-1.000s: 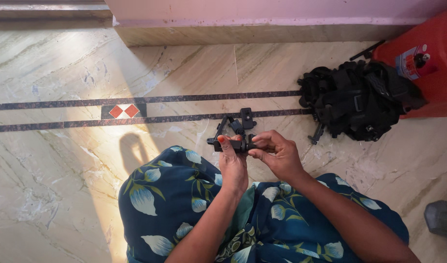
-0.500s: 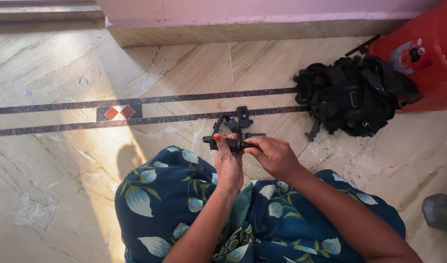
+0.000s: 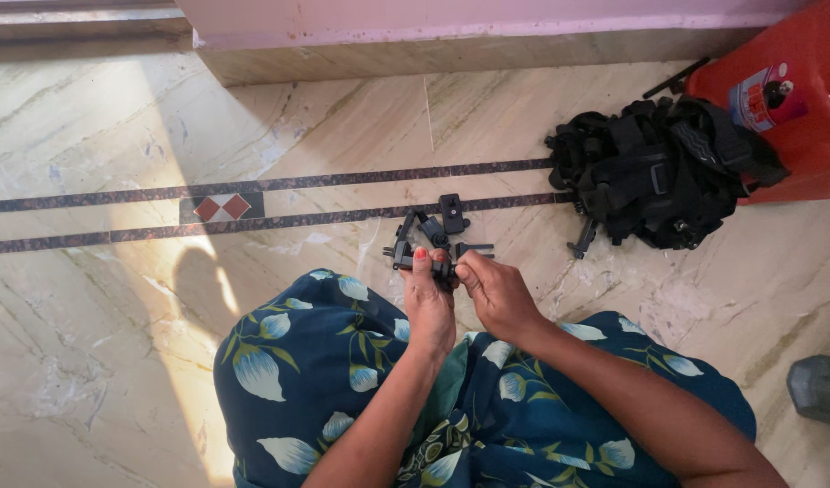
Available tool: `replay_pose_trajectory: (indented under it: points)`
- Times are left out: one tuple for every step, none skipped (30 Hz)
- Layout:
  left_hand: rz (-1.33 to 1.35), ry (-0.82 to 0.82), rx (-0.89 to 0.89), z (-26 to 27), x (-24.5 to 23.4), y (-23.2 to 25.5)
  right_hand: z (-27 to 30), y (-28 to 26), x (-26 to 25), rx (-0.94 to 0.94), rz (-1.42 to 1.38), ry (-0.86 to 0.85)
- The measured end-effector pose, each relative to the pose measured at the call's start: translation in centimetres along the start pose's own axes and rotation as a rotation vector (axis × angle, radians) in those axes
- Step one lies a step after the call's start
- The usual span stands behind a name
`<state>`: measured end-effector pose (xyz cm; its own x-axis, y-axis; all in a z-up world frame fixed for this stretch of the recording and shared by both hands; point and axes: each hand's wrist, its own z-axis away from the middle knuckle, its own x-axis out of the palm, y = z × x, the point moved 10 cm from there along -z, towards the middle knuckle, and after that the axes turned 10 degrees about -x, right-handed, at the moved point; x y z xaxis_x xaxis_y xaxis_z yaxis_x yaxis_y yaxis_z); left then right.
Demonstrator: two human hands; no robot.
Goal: The person sits on the floor and assembles small black plastic camera parts by hand. They connect various brackets and mounts, occasionally picking up new pieces from the floor and fitting them together.
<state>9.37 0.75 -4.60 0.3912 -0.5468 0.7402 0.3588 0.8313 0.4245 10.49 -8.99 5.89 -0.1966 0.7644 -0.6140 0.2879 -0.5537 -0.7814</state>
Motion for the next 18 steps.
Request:
replay_pose_trajectory:
  points:
    - [-0.066,0.015,0.029,0.1,0.2,0.6,0.3,1.0,0.5,0.116,-0.122,-0.013]
    - [-0.132,0.030,0.057,0.3,0.4,1.2,0.6,1.8,1.0,0.231,-0.245,-0.025]
    - [-0.102,-0.011,0.049,0.4,0.9,1.6,0.2,0.7,0.0,0.112,-0.152,0.018]
    - [-0.072,-0.051,0.040,0.4,1.4,2.0,-0.2,-0.6,-1.1,-0.007,-0.057,0.060]
    - [-0.040,-0.091,0.030,0.5,1.9,2.4,-0.4,-1.9,-2.1,-0.126,0.039,0.100]
    - [-0.018,-0.072,-0.019,0.5,1.7,2.5,-0.5,-3.7,-3.1,-0.308,0.208,0.132]
    - [0.004,-0.053,-0.067,0.5,1.5,2.5,-0.5,-5.5,-4.0,-0.490,0.378,0.161]
    - [0.025,-0.032,-0.117,0.4,1.2,2.5,0.0,-7.0,-4.3,-0.670,0.548,0.188]
    - [-0.061,-0.003,-0.131,0.3,1.0,2.6,0.1,-7.5,-4.6,-0.736,0.646,0.191]
    - [-0.145,0.027,-0.142,0.2,0.8,2.6,0.3,-7.9,-4.7,-0.804,0.745,0.193]
    - [-0.229,0.057,-0.153,0.2,0.6,2.5,0.6,-8.2,-4.5,-0.872,0.843,0.195]
    - [-0.237,0.025,-0.139,0.2,0.8,2.6,0.5,-8.2,-4.7,-0.862,0.845,0.203]
    - [-0.245,-0.007,-0.125,0.3,1.1,2.5,0.5,-8.1,-4.8,-0.852,0.846,0.211]
    - [-0.255,-0.045,-0.108,0.3,1.7,2.5,0.5,-8.0,-4.9,-0.844,0.852,0.224]
    - [-0.256,-0.045,-0.106,0.4,1.7,2.3,0.4,-7.9,-5.0,-0.813,0.813,0.231]
    - [-0.254,-0.050,-0.100,0.4,1.9,2.1,0.4,-7.6,-5.0,-0.788,0.778,0.239]
    - [-0.252,-0.055,-0.094,0.2,2.2,2.0,0.2,-7.3,-5.1,-0.763,0.743,0.246]
    - [-0.239,-0.073,-0.062,0.4,2.4,2.1,0.1,-6.7,-5.2,-0.709,0.685,0.255]
